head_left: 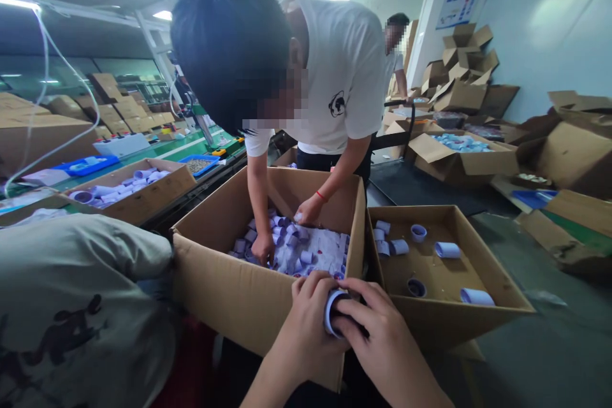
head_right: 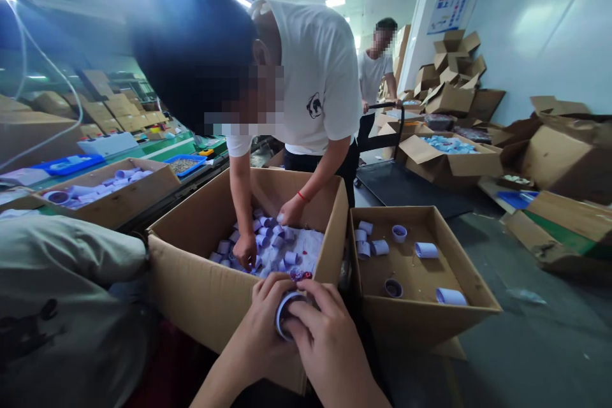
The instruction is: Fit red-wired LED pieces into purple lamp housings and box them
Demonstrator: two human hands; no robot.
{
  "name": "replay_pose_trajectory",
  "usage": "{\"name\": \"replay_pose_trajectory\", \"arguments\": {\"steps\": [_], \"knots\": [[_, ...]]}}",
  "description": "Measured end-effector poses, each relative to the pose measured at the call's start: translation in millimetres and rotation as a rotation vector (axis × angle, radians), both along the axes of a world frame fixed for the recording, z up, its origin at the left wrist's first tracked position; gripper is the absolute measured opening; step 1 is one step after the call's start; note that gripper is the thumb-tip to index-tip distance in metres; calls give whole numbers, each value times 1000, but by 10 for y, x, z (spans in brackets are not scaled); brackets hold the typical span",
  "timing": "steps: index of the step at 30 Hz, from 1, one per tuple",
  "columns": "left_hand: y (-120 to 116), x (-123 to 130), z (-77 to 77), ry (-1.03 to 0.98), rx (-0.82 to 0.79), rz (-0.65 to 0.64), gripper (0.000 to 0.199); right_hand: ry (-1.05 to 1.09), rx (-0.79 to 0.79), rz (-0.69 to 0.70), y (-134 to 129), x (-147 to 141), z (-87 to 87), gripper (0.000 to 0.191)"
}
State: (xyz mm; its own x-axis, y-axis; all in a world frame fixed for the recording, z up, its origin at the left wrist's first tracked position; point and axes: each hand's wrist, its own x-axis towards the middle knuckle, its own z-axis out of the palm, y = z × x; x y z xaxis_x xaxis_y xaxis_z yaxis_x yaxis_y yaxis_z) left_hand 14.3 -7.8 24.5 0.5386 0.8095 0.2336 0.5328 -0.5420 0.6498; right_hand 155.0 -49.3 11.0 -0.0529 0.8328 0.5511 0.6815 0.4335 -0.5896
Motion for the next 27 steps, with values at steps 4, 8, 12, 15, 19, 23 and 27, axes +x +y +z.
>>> {"name": "replay_pose_trajectory", "arguments": {"steps": [4, 8, 12, 15, 19, 23, 27], "knots": [[8, -13, -65, -71, 84, -12, 47, 118, -34, -38, -7, -8, -12, 24], [14, -26, -116, -220, 149, -47, 48, 386, -25, -85, -27, -67, -9, 14], [43, -27, -186, -327, 316, -41, 54, 751, -230, -114, -15, -141, 19, 17], [72, -33, -216, -345, 394, -35, 54, 948, -453, 3, 34, -158, 43, 32], [106, -45, -190, -295, 483, -53, 50, 1034, -561, 90, 102, -158, 58, 28], [123, -29, -189, -241, 584, 36, 43, 1069, -550, 48, 127, -212, 57, 30], [140, -36, -215, -199, 565, 58, 46, 1083, -560, 45, 157, -229, 47, 28]]}}
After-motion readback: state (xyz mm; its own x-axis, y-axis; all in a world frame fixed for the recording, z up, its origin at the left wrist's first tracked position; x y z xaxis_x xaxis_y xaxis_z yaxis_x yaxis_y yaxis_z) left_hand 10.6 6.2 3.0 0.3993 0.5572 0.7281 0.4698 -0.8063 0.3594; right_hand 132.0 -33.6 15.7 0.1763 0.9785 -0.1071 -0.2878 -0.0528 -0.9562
